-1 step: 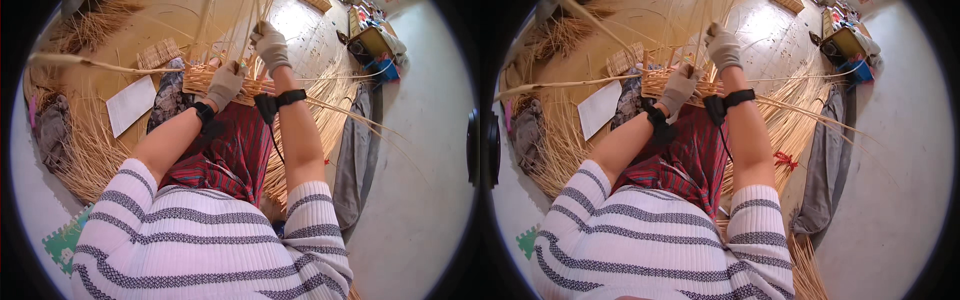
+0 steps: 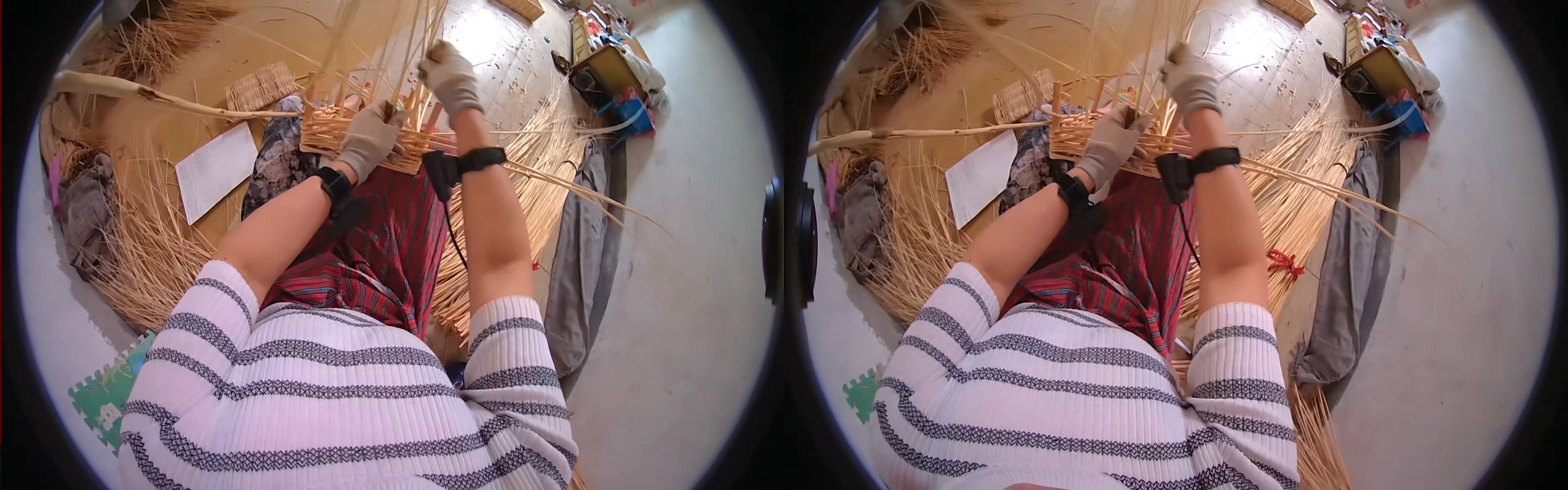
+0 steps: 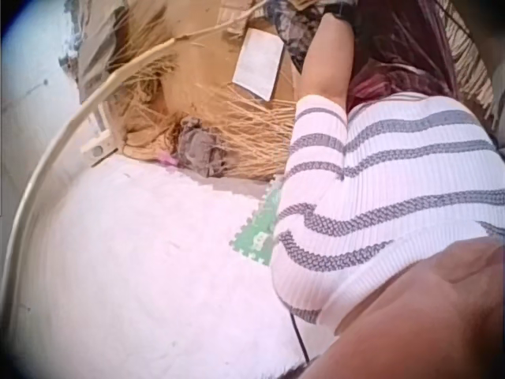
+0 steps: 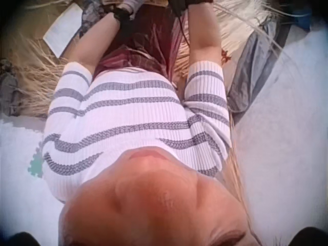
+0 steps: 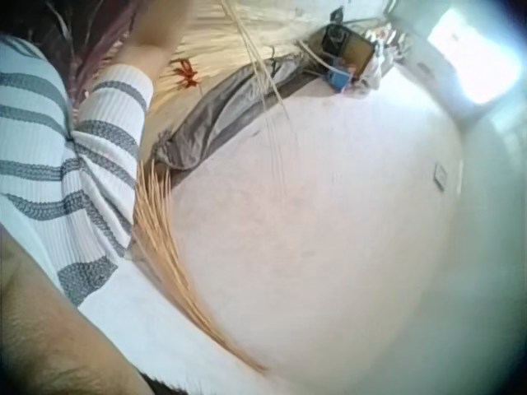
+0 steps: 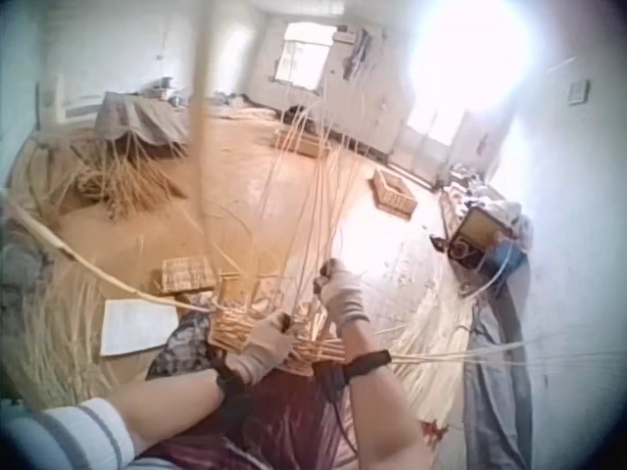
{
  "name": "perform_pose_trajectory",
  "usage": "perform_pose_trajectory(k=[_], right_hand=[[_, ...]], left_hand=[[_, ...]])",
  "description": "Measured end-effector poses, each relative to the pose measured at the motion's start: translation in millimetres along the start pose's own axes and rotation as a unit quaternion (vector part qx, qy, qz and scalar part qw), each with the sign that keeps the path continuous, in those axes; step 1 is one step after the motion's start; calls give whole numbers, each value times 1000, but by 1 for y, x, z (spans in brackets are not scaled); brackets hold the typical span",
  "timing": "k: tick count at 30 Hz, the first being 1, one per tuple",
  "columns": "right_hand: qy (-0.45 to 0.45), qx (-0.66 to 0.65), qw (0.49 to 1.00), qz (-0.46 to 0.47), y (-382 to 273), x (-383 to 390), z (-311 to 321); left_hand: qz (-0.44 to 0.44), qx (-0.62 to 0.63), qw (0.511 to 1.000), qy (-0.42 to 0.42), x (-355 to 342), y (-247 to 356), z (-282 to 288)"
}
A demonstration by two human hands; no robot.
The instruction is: Weaving a small wicker basket using long flexible strips and various tools.
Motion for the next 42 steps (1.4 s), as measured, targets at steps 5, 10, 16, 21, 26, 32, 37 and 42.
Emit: perform_pose_trajectory(k=[5, 10, 16, 21, 26, 32, 37, 42], right_hand=[[-112, 280, 928, -220, 77, 54, 29], [-82, 373, 924, 27, -13, 110, -7], [33, 436, 891, 127, -57, 136, -58], [-44, 406, 905, 116, -46, 116, -76], [-47, 370, 915, 152, -47, 132, -66], [-49, 294, 920, 255, -66, 145, -48], [-57, 370, 903, 212, -71, 130, -48], [22, 199, 943, 266, -76, 162, -76]], left_hand=[[3, 13, 996, -94, 29, 19, 19], [-326, -688, 646, -52, 55, 64, 25], [-299, -696, 644, -111, 8, 31, 23], [-365, -590, 708, -132, 14, 42, 25], [-376, -576, 715, -124, 30, 54, 21], [-375, -610, 689, -111, 44, 55, 17], [-385, -624, 672, -105, 25, 67, 18], [-421, -612, 658, -119, -12, 89, 35]])
Point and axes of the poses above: each hand's wrist, its own x-axis away from the middle knuckle, its own z-axis out of the back of the hand, y = z × x, the point moved 10 cm from there along -x, towards the middle knuckle, and after that the axes turned 5 degrees about -z, right-handed, at the moved point
